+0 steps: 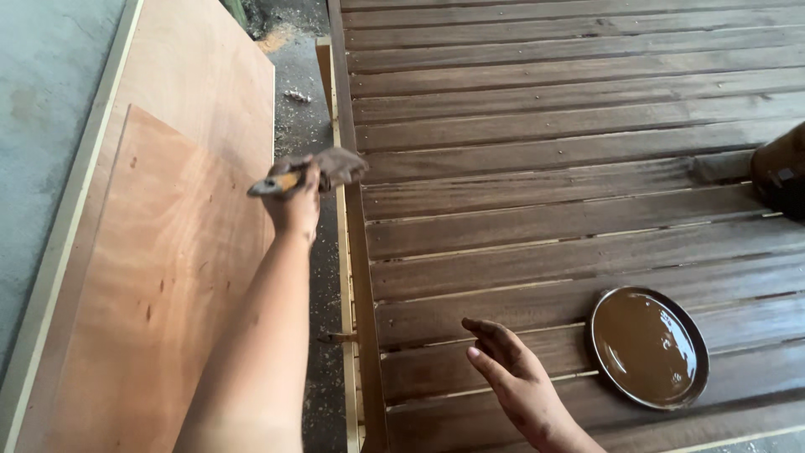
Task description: The person applies brown wood stain to a slatted wooden furniture piece using a brush, first coating the legs and frame edges, then brushing the slatted top surface section by section while holding the piece steady with the other hand. A tray of stain sits on the work surface.
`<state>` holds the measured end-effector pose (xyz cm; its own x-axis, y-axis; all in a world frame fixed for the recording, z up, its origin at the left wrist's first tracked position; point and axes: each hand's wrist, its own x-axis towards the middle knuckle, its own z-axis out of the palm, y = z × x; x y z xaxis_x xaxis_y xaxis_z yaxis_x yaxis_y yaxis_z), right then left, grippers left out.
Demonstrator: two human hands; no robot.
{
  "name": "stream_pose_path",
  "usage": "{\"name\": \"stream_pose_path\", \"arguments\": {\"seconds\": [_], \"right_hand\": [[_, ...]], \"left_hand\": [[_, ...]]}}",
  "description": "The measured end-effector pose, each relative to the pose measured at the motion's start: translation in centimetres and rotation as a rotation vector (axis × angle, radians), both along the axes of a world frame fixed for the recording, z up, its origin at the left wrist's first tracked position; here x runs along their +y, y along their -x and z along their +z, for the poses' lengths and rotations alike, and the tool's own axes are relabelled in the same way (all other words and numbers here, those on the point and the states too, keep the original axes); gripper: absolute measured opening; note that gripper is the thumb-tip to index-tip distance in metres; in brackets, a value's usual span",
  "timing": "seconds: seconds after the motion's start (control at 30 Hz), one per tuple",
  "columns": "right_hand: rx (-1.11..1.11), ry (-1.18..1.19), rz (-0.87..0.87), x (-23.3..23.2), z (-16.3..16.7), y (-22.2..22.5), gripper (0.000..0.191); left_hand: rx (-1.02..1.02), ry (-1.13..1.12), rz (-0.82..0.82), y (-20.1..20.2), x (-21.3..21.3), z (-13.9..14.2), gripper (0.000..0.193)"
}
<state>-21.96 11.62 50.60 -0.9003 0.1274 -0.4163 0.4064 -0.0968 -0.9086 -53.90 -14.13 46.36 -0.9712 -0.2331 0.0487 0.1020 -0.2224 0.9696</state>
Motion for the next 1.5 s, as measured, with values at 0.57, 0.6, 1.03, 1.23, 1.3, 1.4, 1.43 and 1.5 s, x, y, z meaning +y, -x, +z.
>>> {"name": "stream_pose_path", "arguments": {"seconds": [0.57,0.6,1.03,1.23,1.3,1.4,1.43,1.5], "right_hand": [[0.055,0.097,0.012,-3.8,0.1,-2.8,0.049],[0.080,0.078,0.022,-4.4,0.2,-3.4,0.049],[0.163,-0.166,0.117,-11.1,2.4,-10.3,0.050],[0.180,-0.188,0.173,-11.9,4.2,-10.7,0.050],[0.160,-0.134,0.163,-11.8,4.4,-10.5,0.050],[0.153,0.035,0.117,-11.9,3.9,-8.6,0.051],[0.144,0.041,0.109,-11.8,3.5,-8.2,0.053],[0.163,0.072,0.113,-11.9,2.8,-6.8,0.055]], "left_hand": [[-0.074,0.428,-0.092,-18.0,-4.2,2.5,0.005],[0.069,0.424,-0.092,-19.8,-4.6,2.7,0.006],[0.348,0.574,-0.113,-36.2,-9.3,3.3,0.014],[-0.047,0.294,-0.394,-36.2,-9.9,3.7,0.015],[-0.130,0.073,-0.422,-35.7,-10.4,3.6,0.017],[-0.072,-0.212,-0.372,-34.9,-11.6,2.6,0.020],[-0.042,-0.349,-0.341,-34.9,-12.0,1.9,0.021],[-0.015,-0.402,-0.267,-34.3,-13.3,0.4,0.029]]}}
